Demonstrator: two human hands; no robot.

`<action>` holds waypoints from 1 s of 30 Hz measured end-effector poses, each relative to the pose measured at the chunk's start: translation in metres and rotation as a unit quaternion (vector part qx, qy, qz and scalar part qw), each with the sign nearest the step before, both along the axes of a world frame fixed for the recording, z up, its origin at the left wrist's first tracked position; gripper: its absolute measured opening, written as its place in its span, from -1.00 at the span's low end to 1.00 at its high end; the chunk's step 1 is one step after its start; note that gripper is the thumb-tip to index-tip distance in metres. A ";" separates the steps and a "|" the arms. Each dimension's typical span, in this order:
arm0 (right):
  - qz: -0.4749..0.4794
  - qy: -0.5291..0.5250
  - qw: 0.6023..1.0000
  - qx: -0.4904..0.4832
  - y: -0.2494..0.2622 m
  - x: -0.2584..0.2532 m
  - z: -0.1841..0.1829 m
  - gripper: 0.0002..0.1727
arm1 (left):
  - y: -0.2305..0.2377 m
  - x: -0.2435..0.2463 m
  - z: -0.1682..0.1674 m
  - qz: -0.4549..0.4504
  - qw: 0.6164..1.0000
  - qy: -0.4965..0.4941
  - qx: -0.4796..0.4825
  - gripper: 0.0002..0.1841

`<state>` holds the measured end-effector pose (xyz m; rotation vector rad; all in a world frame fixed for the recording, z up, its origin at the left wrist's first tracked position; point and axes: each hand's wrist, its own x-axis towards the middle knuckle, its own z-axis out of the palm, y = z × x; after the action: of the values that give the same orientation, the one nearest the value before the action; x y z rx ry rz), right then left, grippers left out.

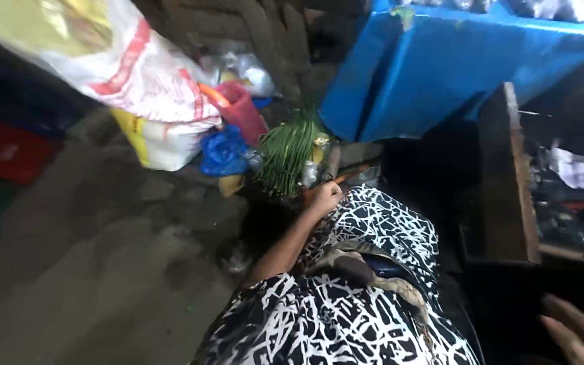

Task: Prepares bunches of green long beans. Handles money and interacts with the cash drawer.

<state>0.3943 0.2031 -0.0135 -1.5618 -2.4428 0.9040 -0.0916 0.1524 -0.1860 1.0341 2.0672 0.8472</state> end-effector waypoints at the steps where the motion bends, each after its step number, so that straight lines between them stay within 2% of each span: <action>1: 0.010 -0.012 1.000 -0.026 0.001 -0.017 -0.012 -0.42 | -0.003 -0.008 -0.002 0.020 1.000 0.005 -0.005 -0.79; 5: 0.017 -0.035 0.996 -0.077 0.001 -0.074 -0.059 -0.49 | -0.015 -0.048 0.000 0.131 0.991 0.031 0.001 -0.73; 9: 0.029 -0.044 0.993 -0.105 0.008 -0.099 -0.101 -0.50 | -0.006 -0.097 0.006 0.215 0.974 0.069 -0.012 -0.67; 12: 0.035 -0.068 0.991 -0.113 0.012 -0.105 -0.120 -0.51 | 0.002 -0.108 0.000 0.205 0.969 0.135 -0.020 -0.62; 14: 0.039 -0.089 0.988 -0.123 0.012 -0.109 -0.123 -0.51 | 0.011 -0.112 -0.007 0.206 0.963 0.162 -0.058 -0.48; 17: 0.028 -0.108 0.986 -0.124 0.011 -0.114 -0.128 -0.52 | 0.037 -0.136 -0.033 0.210 0.949 0.182 -0.147 -0.26; 19: 0.023 -0.113 0.986 -0.122 0.011 -0.114 -0.134 -0.52 | 0.037 -0.129 -0.038 0.185 0.944 0.229 -0.146 -0.22; 21: 0.023 -0.116 0.987 -0.110 0.012 -0.113 -0.142 -0.52 | 0.032 -0.120 -0.028 0.175 0.943 0.250 -0.135 -0.19; 23: 0.016 -0.117 0.988 -0.099 0.012 -0.113 -0.148 -0.53 | 0.020 -0.096 0.010 0.171 0.954 0.196 -0.147 -0.24; 25: 0.004 -0.126 0.986 -0.108 0.014 -0.118 -0.147 -0.53 | 0.002 -0.052 0.061 0.202 0.956 0.070 -0.200 -0.29; 26: -0.001 -0.130 0.985 -0.115 0.015 -0.120 -0.145 -0.53 | -0.003 -0.040 0.073 0.221 0.951 0.027 -0.213 -0.31; 28: -0.009 -0.124 0.985 -0.118 0.015 -0.121 -0.145 -0.54 | -0.006 -0.032 0.075 0.228 0.950 0.003 -0.215 -0.38; 30: -0.007 -0.100 0.990 -0.104 0.014 -0.115 -0.153 -0.55 | -0.005 -0.035 0.061 0.202 0.958 0.024 -0.202 -0.48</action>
<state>0.2795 0.2171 -0.1666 -1.8180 -2.5342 1.0790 -0.1266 0.1470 -0.1252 0.4217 2.4027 0.5497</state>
